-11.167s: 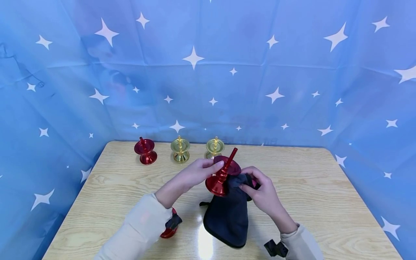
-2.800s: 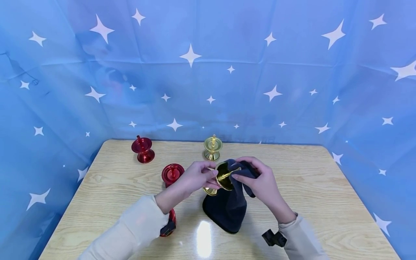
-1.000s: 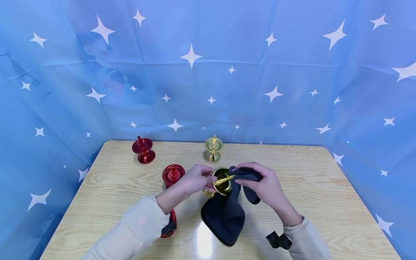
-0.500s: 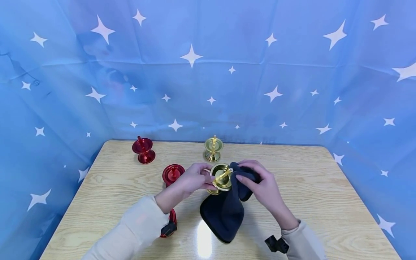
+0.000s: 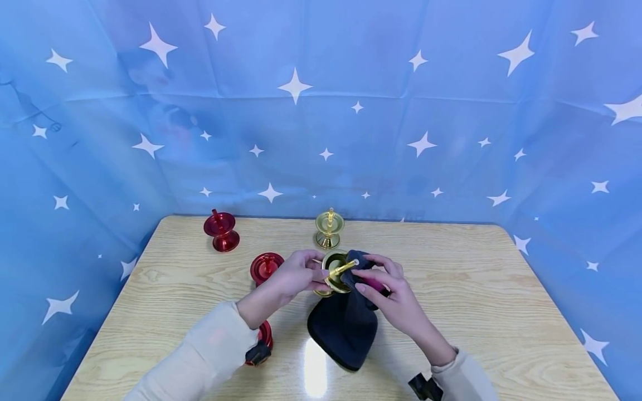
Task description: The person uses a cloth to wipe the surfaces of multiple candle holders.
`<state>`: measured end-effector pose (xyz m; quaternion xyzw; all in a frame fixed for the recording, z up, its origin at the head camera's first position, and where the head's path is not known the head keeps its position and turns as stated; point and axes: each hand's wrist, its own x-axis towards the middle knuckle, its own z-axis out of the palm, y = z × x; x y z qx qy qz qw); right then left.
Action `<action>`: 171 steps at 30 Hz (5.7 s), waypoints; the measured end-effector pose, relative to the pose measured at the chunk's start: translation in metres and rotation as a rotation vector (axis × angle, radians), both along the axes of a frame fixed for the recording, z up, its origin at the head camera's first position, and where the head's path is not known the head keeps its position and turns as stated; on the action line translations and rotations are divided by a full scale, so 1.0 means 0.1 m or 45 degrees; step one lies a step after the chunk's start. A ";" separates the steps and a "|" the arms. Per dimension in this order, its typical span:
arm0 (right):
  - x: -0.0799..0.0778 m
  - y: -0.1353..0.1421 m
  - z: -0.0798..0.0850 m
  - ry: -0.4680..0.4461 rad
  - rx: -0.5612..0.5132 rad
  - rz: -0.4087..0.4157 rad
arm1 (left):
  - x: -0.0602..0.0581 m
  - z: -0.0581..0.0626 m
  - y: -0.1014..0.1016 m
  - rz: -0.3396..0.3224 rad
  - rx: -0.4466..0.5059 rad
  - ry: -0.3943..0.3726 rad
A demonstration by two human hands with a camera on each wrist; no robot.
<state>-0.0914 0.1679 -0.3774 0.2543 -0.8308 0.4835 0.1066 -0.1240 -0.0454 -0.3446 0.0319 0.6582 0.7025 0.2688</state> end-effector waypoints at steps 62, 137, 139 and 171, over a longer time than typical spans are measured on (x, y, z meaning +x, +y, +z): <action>0.00 -0.10 0.03 0.269 0.092 -0.047 | 0.01 0.05 -0.02 -0.089 0.003 0.071; 0.06 -0.35 0.00 0.604 0.048 -0.241 | -0.02 -0.02 0.10 0.199 0.080 0.005; 0.05 -0.34 0.01 0.601 0.037 -0.227 | -0.02 -0.01 0.08 0.153 0.103 -0.008; 0.03 -0.17 0.03 0.505 0.156 -0.066 | -0.01 -0.04 0.06 0.039 0.081 -0.066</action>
